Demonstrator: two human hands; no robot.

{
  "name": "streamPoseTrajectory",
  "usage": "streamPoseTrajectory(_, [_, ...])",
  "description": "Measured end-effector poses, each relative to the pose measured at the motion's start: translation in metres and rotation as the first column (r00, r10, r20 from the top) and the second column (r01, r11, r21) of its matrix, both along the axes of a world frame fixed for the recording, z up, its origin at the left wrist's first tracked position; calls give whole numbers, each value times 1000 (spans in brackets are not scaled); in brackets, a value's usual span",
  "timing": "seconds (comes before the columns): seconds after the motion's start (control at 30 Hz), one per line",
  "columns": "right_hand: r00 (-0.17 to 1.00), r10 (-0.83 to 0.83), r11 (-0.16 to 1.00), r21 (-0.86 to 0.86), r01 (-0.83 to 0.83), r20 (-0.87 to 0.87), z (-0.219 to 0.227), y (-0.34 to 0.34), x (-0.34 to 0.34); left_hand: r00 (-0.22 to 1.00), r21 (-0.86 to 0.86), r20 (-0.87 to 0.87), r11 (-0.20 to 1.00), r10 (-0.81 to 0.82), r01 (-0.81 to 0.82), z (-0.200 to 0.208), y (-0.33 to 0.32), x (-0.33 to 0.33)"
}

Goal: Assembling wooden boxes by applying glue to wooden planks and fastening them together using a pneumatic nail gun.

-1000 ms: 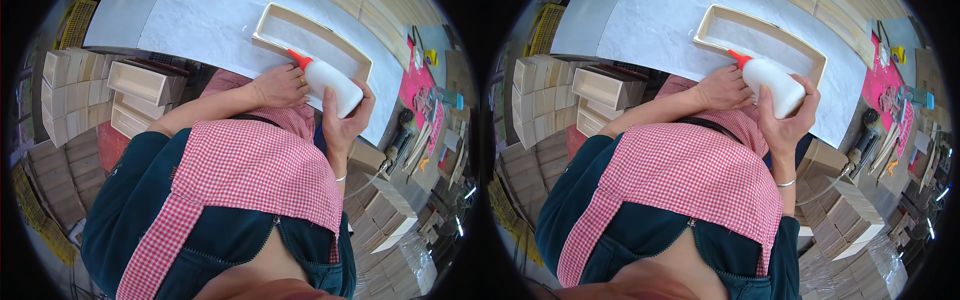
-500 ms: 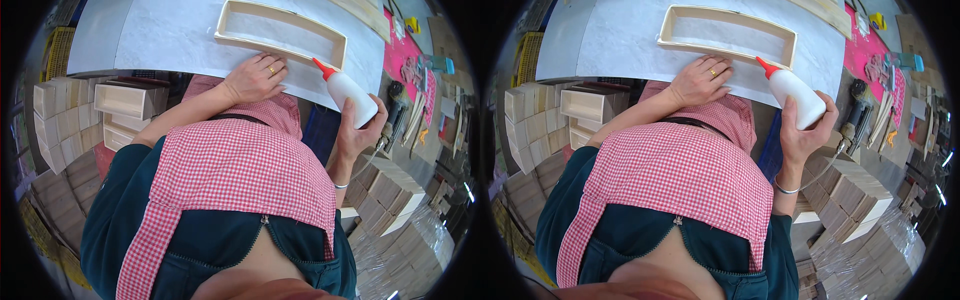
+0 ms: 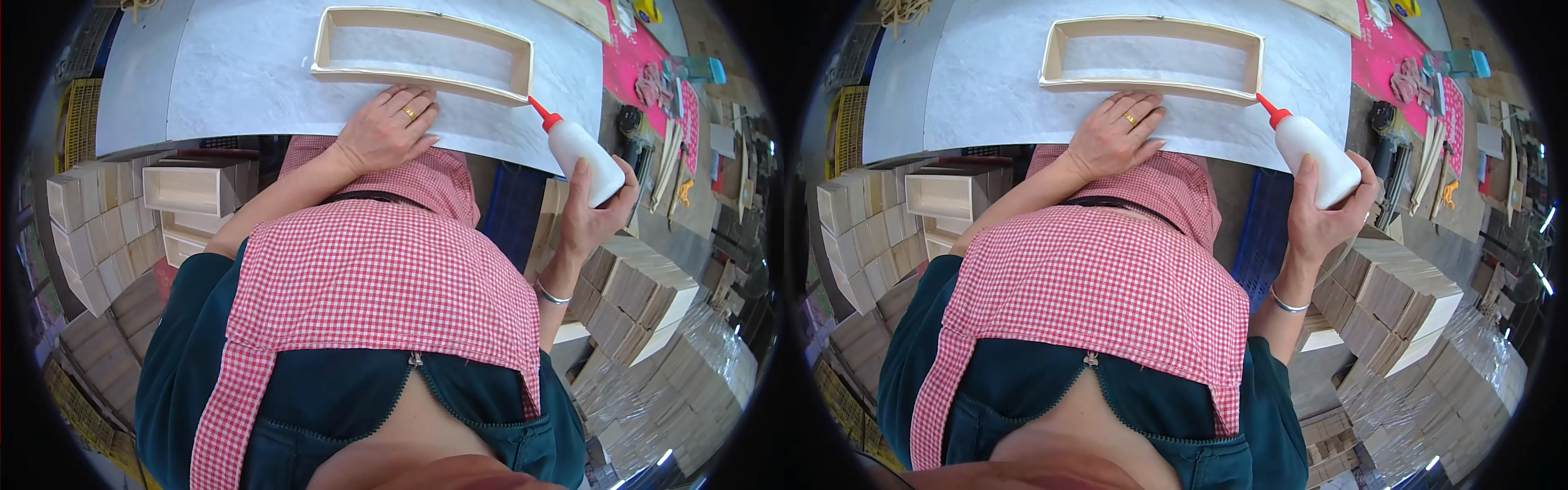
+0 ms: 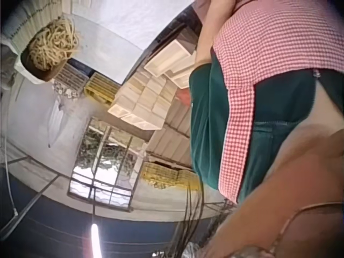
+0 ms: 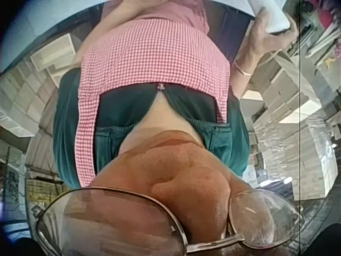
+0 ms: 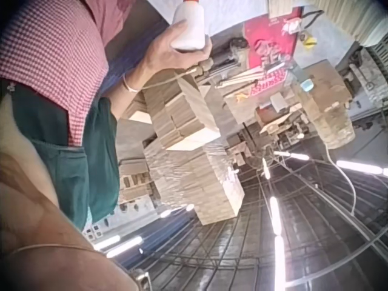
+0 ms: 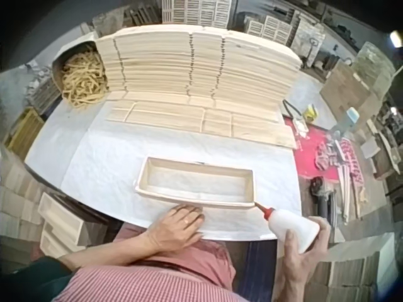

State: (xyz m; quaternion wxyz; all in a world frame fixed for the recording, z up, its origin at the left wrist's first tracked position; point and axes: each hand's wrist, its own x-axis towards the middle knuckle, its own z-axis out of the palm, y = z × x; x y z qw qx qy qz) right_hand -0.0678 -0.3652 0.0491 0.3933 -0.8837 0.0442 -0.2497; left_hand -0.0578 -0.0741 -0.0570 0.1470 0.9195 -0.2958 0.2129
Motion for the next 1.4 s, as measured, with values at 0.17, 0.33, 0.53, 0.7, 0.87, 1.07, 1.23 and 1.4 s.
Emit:
streamPoseTrajectory(0.17, [1000,-20,1000,12,20,-8,-7,4,18,998,-23,-50,999,-26,25,-1,0,-1])
streamPoseTrajectory(0.33, [985,-134,971,214,109,109,-25,-19,81,991,-32,-129,999,-23,19,10,1,-2])
streamPoseTrajectory(0.53, [947,-283,958,98,270,154,-68,-112,230,982,-30,-188,999,-30,25,17,-1,-3])
streamPoseTrajectory(0.7, [875,-379,837,-292,463,300,-86,-162,327,981,6,-190,999,-40,42,10,-4,2])
streamPoseTrajectory(0.87, [872,-455,805,-503,315,-181,-81,-142,340,979,18,-202,999,-33,38,10,1,-2])
streamPoseTrajectory(1.07, [934,-308,767,-628,133,-179,-28,-179,281,981,-17,-164,994,-107,106,9,-1,3])
streamPoseTrajectory(1.23, [800,-422,878,-413,242,-427,118,-270,105,981,-105,-163,991,-100,84,8,-1,-2])
streamPoseTrajectory(1.4, [112,-947,312,-775,549,-302,155,-379,-80,985,-189,-142,980,-94,66,2,4,-2])
